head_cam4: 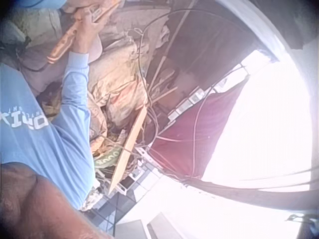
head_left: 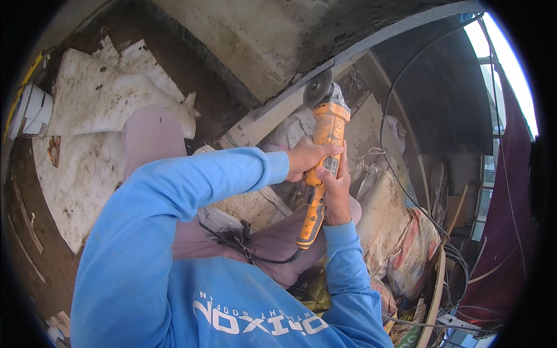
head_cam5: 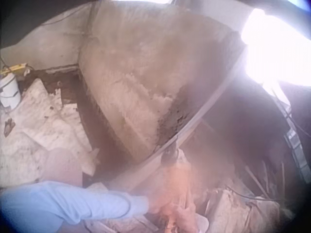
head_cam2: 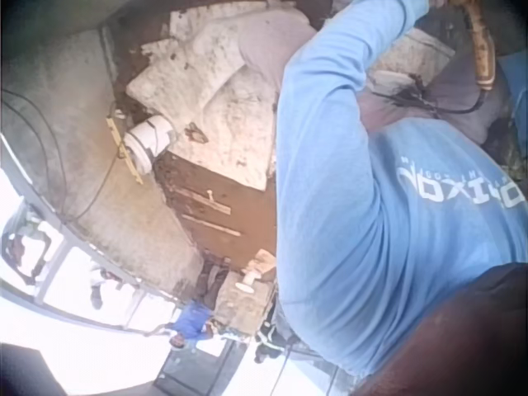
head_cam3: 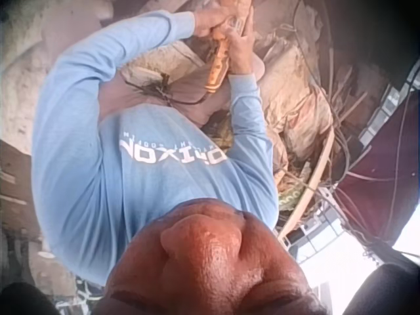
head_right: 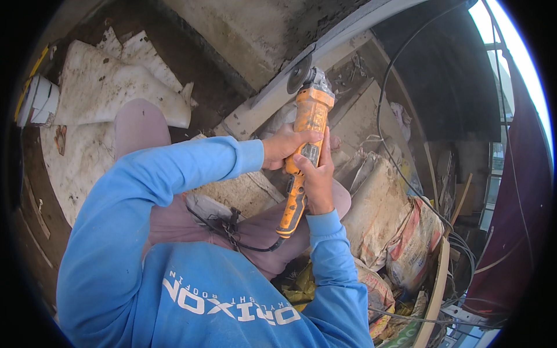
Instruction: The person uses an angle grinder to grind a section of a concrete wall. The person holds the tool with both hands and moves it along the wall surface, generating dust.
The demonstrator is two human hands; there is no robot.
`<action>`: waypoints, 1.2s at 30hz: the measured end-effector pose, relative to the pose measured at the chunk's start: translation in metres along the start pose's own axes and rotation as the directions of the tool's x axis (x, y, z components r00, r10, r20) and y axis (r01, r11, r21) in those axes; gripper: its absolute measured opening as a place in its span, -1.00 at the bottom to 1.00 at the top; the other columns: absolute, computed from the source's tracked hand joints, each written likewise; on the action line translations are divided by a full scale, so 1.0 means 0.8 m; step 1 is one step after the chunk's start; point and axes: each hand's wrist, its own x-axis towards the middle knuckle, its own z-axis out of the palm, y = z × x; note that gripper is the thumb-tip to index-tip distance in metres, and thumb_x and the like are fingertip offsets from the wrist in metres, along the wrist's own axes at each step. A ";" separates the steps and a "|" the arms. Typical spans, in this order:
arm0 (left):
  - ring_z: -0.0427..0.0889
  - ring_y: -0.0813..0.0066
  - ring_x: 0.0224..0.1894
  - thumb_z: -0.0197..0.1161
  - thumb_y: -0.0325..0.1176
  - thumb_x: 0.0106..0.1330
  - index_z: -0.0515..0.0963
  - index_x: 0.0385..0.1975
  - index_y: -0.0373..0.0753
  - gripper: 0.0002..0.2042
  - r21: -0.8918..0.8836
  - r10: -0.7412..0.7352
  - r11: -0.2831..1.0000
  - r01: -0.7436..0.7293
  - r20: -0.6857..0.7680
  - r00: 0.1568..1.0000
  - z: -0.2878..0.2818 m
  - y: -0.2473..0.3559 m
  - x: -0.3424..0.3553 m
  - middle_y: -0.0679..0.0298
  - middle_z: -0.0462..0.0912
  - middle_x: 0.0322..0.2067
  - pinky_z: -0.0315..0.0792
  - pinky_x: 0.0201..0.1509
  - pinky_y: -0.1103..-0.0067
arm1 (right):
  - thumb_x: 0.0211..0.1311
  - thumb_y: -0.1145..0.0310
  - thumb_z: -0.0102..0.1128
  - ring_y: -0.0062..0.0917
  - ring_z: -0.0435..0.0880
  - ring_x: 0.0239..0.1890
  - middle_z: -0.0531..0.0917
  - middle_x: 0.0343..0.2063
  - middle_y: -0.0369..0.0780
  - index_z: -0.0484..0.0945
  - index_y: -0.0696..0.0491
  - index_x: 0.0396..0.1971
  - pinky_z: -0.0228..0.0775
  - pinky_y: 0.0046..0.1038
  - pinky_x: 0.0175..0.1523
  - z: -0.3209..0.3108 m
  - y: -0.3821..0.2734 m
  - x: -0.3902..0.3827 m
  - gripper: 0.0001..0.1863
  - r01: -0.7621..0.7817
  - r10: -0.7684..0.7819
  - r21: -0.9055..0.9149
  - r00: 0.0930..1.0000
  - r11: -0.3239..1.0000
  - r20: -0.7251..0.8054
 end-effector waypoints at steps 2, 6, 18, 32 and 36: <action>0.76 0.34 -0.08 0.46 -0.09 0.31 0.49 0.18 -0.38 -0.42 -0.004 -0.004 1.000 0.004 0.000 1.000 -0.001 -0.004 0.001 0.07 0.69 -0.06 0.71 -0.05 0.37 | 0.16 0.46 0.36 -0.37 0.61 0.23 0.48 0.30 -0.04 -0.16 0.14 0.65 0.56 -0.35 0.28 -0.001 0.000 -0.001 0.12 -0.033 0.033 0.021 0.999 0.999 0.004; 0.76 0.33 -0.07 0.45 -0.07 0.31 0.50 0.17 -0.35 -0.42 0.020 -0.017 1.000 0.018 -0.004 1.000 -0.004 -0.008 0.002 0.07 0.69 -0.06 0.71 -0.07 0.37 | 0.18 0.48 0.34 -0.37 0.62 0.23 0.48 0.30 -0.04 -0.17 0.14 0.65 0.56 -0.35 0.27 0.000 0.001 -0.003 0.11 -0.044 0.044 0.010 0.999 0.999 0.006; 0.75 0.33 -0.09 0.42 -0.07 0.32 0.48 0.21 -0.34 -0.41 0.004 -0.064 0.998 0.064 -0.030 0.998 -0.014 -0.022 0.003 0.09 0.68 -0.05 0.69 -0.09 0.37 | 0.24 0.41 0.27 -0.43 0.74 -0.14 0.57 0.10 -0.08 -0.15 0.04 0.65 0.73 -0.41 -0.17 -0.010 0.026 0.001 0.04 -0.008 0.010 -0.061 0.999 0.998 0.036; 0.76 0.30 -0.09 0.44 0.00 0.28 0.52 0.18 -0.34 -0.38 -0.042 -0.148 0.989 0.145 -0.088 0.985 -0.017 -0.025 -0.004 0.09 0.69 -0.06 0.69 -0.09 0.32 | 0.26 0.45 0.25 -0.45 0.68 0.10 0.53 0.20 -0.11 -0.10 0.07 0.64 0.66 -0.42 0.08 0.002 0.015 -0.004 0.00 -0.090 0.092 -0.075 0.995 0.993 0.025; 0.76 0.30 -0.10 0.43 0.03 0.28 0.51 0.19 -0.33 -0.36 -0.042 -0.161 0.987 0.157 -0.088 0.983 -0.020 -0.029 -0.002 0.09 0.69 -0.06 0.68 -0.10 0.32 | 0.25 0.46 0.24 -0.45 0.65 0.16 0.52 0.23 -0.12 -0.09 0.07 0.64 0.64 -0.43 0.13 0.005 0.010 -0.007 0.00 -0.138 0.140 -0.062 0.990 0.988 0.025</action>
